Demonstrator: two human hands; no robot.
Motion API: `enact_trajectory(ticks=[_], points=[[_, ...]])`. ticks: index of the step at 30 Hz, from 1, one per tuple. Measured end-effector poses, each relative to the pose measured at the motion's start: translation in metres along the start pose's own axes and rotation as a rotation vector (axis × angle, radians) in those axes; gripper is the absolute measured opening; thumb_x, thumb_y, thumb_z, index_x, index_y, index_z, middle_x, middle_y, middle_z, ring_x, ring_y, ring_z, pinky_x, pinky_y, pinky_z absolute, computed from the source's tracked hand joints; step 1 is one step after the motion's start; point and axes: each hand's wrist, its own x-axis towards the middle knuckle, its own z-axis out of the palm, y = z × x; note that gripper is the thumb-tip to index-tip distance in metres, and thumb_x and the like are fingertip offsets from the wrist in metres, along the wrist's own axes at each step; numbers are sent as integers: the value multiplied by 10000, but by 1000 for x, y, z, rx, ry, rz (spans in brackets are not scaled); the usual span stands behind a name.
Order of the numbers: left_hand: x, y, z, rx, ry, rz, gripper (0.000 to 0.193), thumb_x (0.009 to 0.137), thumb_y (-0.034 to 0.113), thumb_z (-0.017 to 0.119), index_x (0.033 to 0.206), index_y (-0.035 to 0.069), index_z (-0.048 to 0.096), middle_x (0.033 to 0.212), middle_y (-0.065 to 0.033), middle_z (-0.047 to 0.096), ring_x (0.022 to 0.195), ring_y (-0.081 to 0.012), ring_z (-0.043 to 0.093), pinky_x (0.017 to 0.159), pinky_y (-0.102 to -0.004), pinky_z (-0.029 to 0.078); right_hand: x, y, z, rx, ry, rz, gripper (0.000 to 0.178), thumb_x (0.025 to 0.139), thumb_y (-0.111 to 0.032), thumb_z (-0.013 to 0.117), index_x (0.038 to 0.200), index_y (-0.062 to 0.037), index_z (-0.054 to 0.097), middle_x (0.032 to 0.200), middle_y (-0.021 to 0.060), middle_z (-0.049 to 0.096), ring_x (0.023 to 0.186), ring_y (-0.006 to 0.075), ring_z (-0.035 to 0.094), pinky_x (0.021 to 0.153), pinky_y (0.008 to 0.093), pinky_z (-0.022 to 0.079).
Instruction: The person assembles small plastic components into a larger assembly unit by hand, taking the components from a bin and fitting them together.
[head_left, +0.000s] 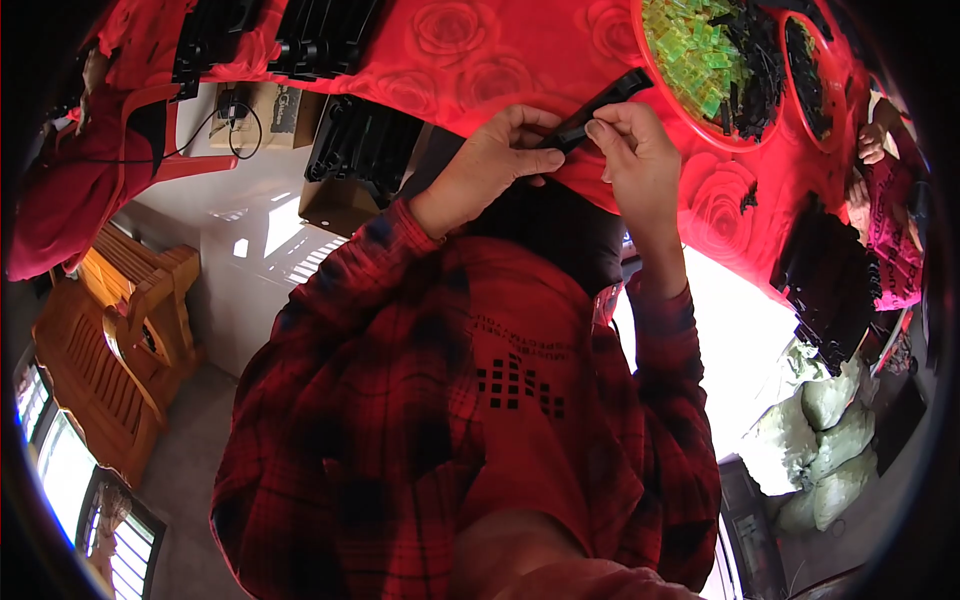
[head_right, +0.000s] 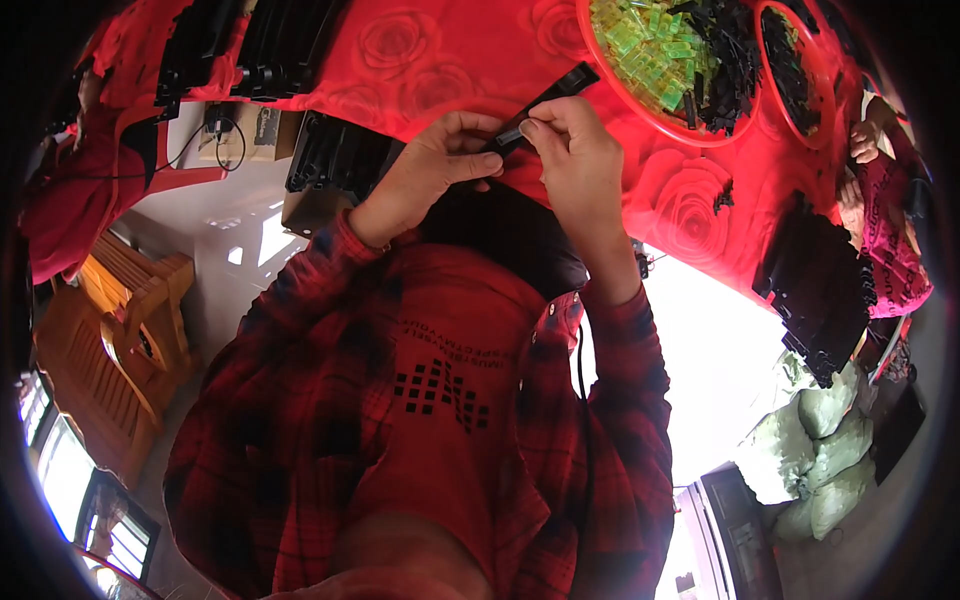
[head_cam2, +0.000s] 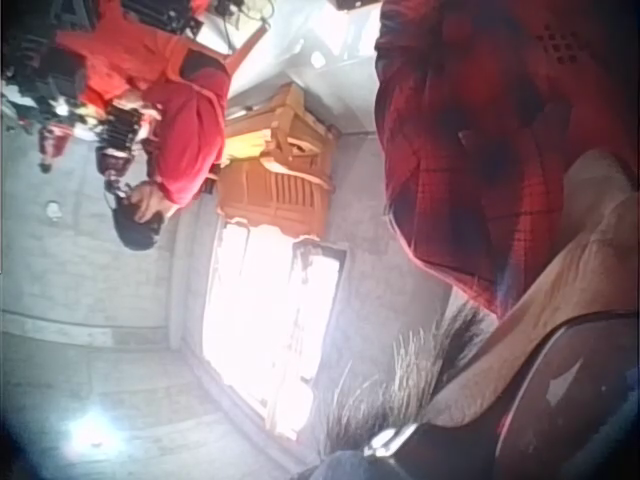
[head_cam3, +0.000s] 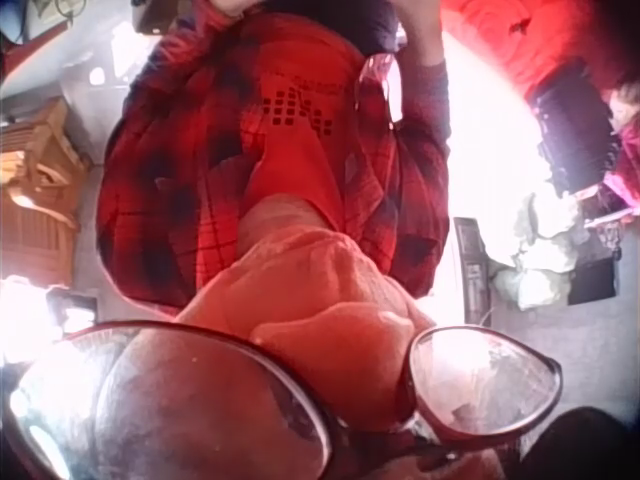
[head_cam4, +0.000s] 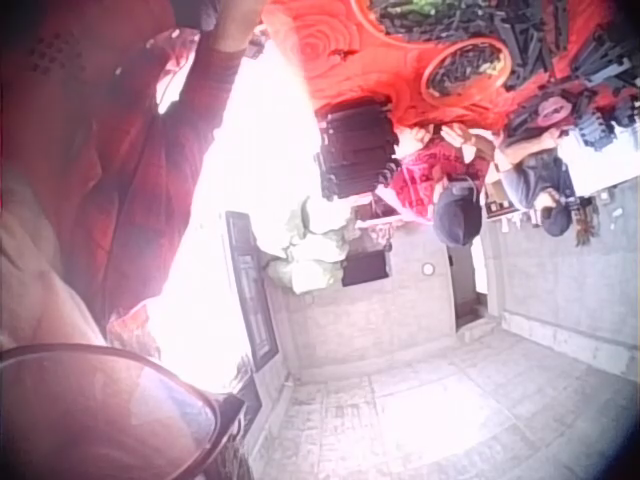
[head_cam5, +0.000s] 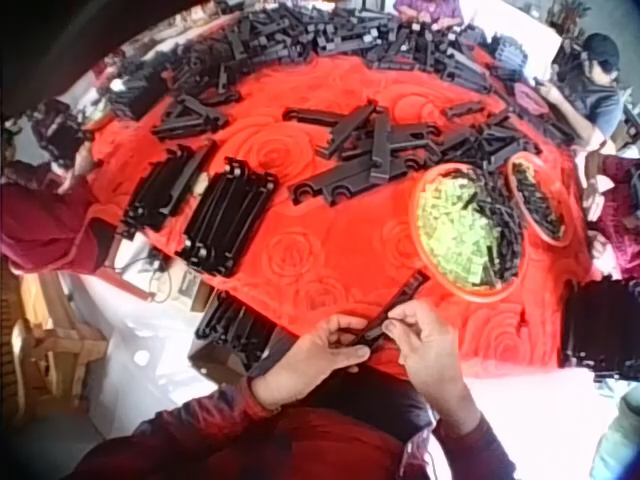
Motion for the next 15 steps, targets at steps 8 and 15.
enact_trajectory(ticks=[8,15], points=[[1,3,-2,-70,-25,-59,449,873,76,711,1254,-32,501,1007,-101,656,906,-160,657,757,-273,539,4,14,9,-194,102,-356,100,803,9,721,877,-24,662,826,82,611,711,163,600,619,283,480],[2,3,-4,-55,-32,-39,443,872,76,713,1247,-32,504,1013,-105,657,907,-162,659,756,-276,540,1,13,21,-218,191,-286,122,792,-53,755,874,-42,665,831,77,582,715,194,579,636,315,473]])
